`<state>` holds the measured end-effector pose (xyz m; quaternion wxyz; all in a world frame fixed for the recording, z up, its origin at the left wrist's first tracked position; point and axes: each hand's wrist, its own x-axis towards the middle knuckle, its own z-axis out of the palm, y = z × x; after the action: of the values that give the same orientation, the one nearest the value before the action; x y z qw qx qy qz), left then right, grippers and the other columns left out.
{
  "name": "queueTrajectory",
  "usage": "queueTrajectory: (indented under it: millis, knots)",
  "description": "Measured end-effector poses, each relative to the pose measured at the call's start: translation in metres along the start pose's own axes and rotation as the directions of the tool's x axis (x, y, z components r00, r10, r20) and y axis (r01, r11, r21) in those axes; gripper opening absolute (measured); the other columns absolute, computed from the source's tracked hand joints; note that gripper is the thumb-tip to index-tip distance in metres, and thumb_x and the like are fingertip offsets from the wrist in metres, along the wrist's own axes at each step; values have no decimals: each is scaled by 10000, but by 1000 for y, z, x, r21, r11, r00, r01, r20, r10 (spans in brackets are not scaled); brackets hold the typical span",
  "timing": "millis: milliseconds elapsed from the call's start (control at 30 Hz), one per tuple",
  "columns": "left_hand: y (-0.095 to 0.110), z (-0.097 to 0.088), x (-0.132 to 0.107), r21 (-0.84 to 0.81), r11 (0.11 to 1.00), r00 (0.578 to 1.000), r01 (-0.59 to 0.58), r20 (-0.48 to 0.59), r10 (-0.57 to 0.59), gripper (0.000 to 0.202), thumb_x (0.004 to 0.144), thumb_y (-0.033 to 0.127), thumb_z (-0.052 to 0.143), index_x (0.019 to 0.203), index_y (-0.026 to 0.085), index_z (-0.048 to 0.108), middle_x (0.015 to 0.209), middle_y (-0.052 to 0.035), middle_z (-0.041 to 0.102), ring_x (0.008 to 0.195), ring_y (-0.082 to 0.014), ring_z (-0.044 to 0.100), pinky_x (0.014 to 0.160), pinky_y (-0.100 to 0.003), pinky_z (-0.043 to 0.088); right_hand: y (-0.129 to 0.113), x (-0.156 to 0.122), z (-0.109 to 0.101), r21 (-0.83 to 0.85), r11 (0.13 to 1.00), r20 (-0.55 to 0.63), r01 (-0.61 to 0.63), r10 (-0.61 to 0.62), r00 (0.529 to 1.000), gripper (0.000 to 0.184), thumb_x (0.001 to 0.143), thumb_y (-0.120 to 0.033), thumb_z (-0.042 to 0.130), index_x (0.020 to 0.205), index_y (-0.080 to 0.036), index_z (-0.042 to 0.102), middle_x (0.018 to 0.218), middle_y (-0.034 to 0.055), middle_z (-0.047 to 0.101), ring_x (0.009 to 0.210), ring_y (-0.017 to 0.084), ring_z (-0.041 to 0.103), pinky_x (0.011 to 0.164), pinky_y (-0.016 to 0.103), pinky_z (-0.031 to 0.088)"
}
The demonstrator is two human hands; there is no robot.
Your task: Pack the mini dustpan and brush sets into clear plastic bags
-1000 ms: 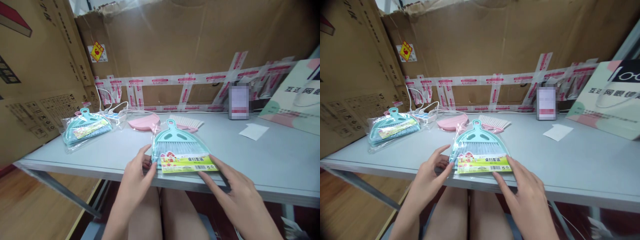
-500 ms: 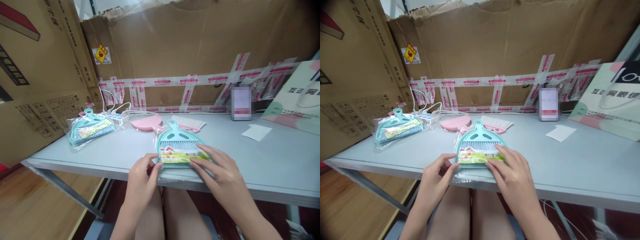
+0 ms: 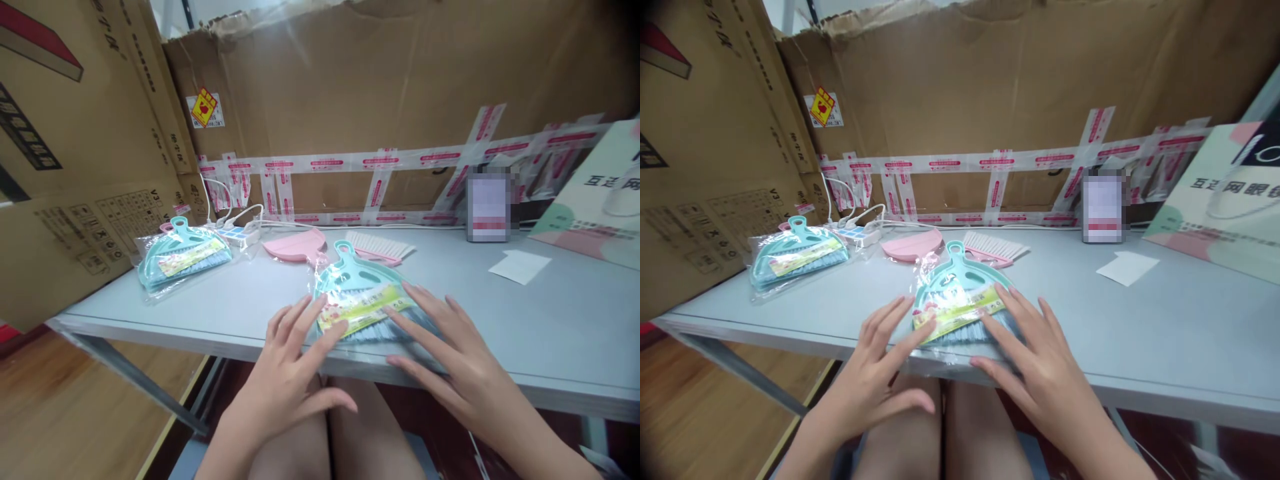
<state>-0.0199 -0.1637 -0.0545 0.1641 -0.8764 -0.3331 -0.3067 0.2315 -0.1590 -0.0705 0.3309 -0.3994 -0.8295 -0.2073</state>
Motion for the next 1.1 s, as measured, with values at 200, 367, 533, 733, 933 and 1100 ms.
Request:
queueTrajectory:
  millis: [200,367,533,733,933,1100]
  knots:
    - [-12,12,-8,34,982,976,-185,-114,187,243,834,109,565,1054,200,614,1178,-71,646,1169,-174,531,989,-346,367,8,-23,-8,-20,990,-106,142,-144,984,280,816,-215,625,1086,-150,592,1155,147,591,1081,255,566,1026,492,349]
    - [-9,18,-5,-85,976,933,-200,-320,164,177,801,66,569,941,160,623,923,-45,736,936,-140,662,932,-338,434,12,-30,-9,36,988,-111,147,-142,984,193,817,-118,603,1006,-155,616,999,92,676,969,204,618,998,454,376]
    - [-4,8,6,-100,975,858,-198,-499,123,104,843,114,514,908,137,592,740,-52,737,777,-152,702,904,-366,456,8,-20,-24,64,983,-264,173,-150,953,306,750,15,578,993,-167,618,1015,101,652,989,202,597,903,396,463]
    - [-3,6,6,-269,963,897,19,-420,-135,185,797,36,523,883,187,587,735,-2,720,741,-149,695,1022,-469,365,2,3,-26,325,945,-200,24,44,979,194,811,-74,533,906,-231,596,747,-14,667,665,138,622,663,288,504]
    - [8,24,-2,-244,938,827,245,-453,-334,161,772,32,567,823,185,565,671,45,647,596,-87,611,1037,-450,358,-14,2,-8,336,887,-84,-318,364,928,98,873,-209,518,800,-221,581,746,2,600,646,132,593,594,249,474]
    - [16,30,1,-139,897,790,420,-429,-437,88,806,114,552,804,197,521,602,75,484,530,-74,504,956,-409,429,-9,2,6,169,874,-69,-456,472,879,243,859,-402,516,975,-198,578,847,56,494,618,149,553,527,280,474]
